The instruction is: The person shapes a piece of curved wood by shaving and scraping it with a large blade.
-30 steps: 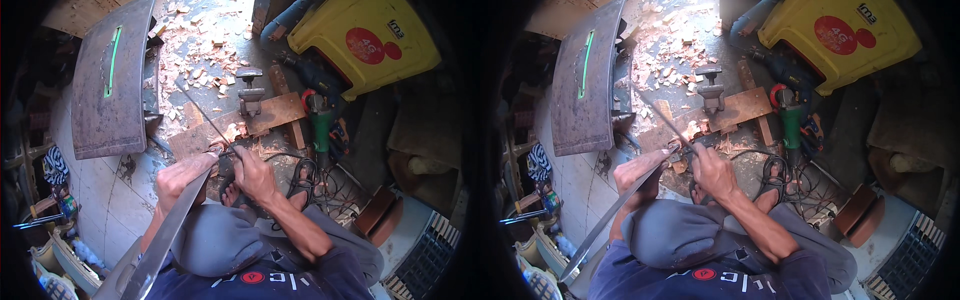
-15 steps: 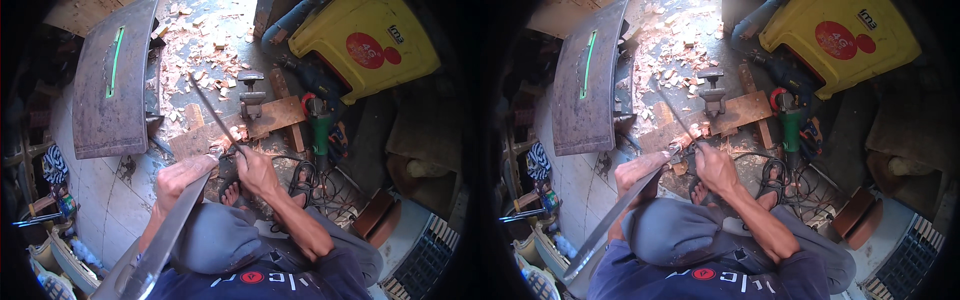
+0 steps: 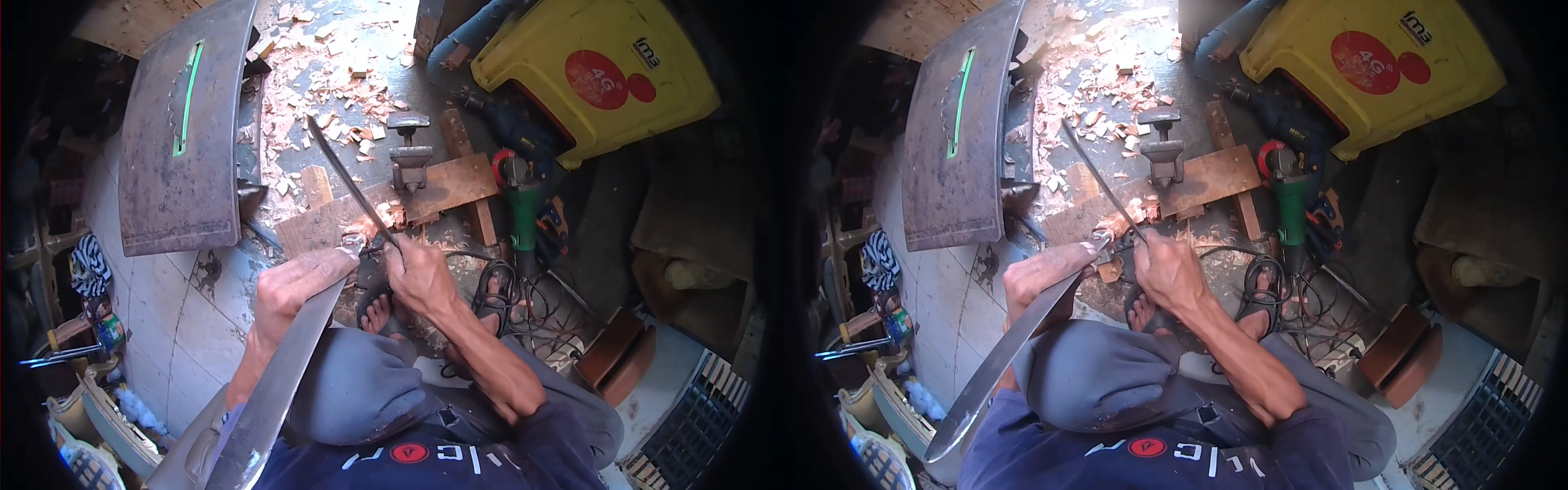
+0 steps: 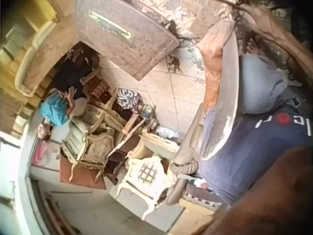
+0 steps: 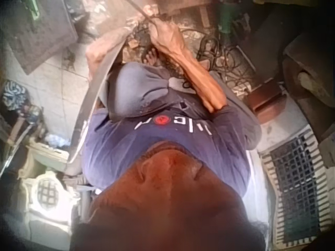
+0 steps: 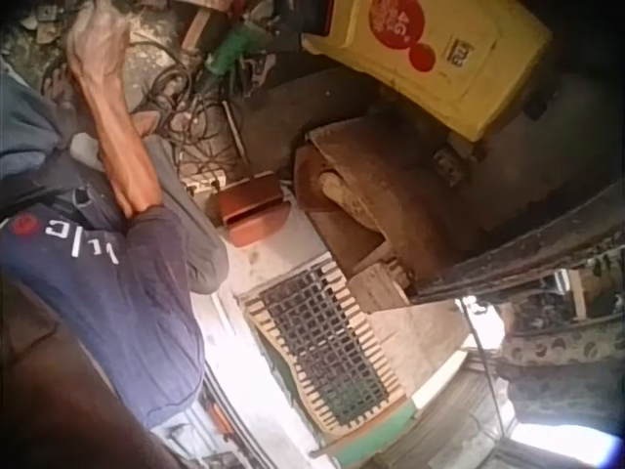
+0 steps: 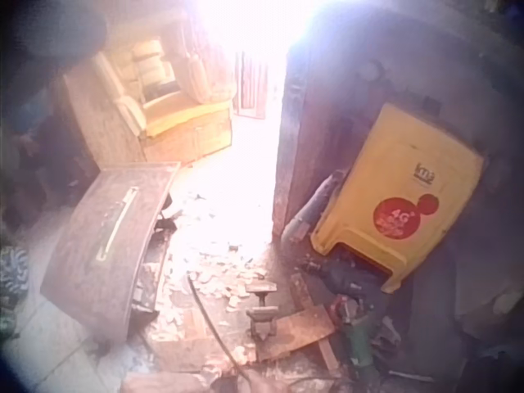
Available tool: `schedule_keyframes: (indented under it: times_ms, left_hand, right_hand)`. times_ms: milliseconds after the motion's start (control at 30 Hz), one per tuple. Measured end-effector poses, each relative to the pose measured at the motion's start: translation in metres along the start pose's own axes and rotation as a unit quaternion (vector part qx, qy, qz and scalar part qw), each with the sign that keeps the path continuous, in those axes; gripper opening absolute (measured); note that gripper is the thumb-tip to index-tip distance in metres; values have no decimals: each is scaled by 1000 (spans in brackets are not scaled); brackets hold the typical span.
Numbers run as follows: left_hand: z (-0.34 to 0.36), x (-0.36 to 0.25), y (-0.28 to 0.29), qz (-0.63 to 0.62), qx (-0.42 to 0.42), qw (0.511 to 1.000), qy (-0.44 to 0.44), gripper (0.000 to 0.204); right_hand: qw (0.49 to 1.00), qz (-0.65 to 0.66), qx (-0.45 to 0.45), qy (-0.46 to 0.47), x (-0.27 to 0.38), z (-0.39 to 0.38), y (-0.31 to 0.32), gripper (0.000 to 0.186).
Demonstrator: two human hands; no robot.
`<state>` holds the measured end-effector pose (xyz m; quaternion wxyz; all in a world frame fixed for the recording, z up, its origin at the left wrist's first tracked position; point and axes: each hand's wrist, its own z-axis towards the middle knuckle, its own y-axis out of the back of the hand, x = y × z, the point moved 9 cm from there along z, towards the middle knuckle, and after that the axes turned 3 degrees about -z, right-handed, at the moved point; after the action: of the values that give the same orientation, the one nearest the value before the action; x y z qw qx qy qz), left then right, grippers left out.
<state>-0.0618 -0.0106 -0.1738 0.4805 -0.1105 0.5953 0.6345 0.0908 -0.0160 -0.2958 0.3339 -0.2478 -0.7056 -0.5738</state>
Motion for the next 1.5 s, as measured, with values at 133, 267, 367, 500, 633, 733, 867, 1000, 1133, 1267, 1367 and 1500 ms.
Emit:
schedule_keyframes:
  times_ms: [133,267,367,500,633,733,867,1000,1133,1267,1367,1500]
  left_hand:
    - [-3,-1,-6,0,-2,1000,22,29]
    - [-5,6,1,11,-27,999,38,25]
    - [-9,5,1,19,-21,999,19,29]
    - [-5,-2,-3,5,-20,1000,0,32]
    - [-4,-1,-2,5,-22,1000,13,22]
    - [0,-5,-2,-25,3,999,26,29]
    - [-6,2,-1,-4,3,1000,9,28]
    - [-5,-4,-6,-8,6,1000,13,28]
    - [-5,3,-2,27,-32,999,14,31]
    - [-4,6,1,-3,-91,993,70,21]
    - [-8,13,3,-31,-113,982,148,14]
    - [-3,12,-1,-38,-103,981,157,16]
  right_hand:
    - [997,3,-62,40,15,-14,7,15]
    - [999,-3,-26,25,5,-1,-5,18]
    - [995,12,-75,62,16,0,10,20]
    - [995,-41,-57,65,7,-9,1,21]
    - [997,-30,-61,48,9,-13,6,16]
    - [996,-80,-29,20,-4,-12,-5,15]
    - [997,-61,-31,37,4,-6,4,15]
    - [998,-63,-16,10,-19,-16,-14,19]
    - [986,23,123,-114,-33,7,-15,21]
    - [998,-36,-31,28,-2,-4,5,21]
    - [992,42,-108,56,24,-14,23,22]
    - [996,-17,-81,23,14,-13,6,22]
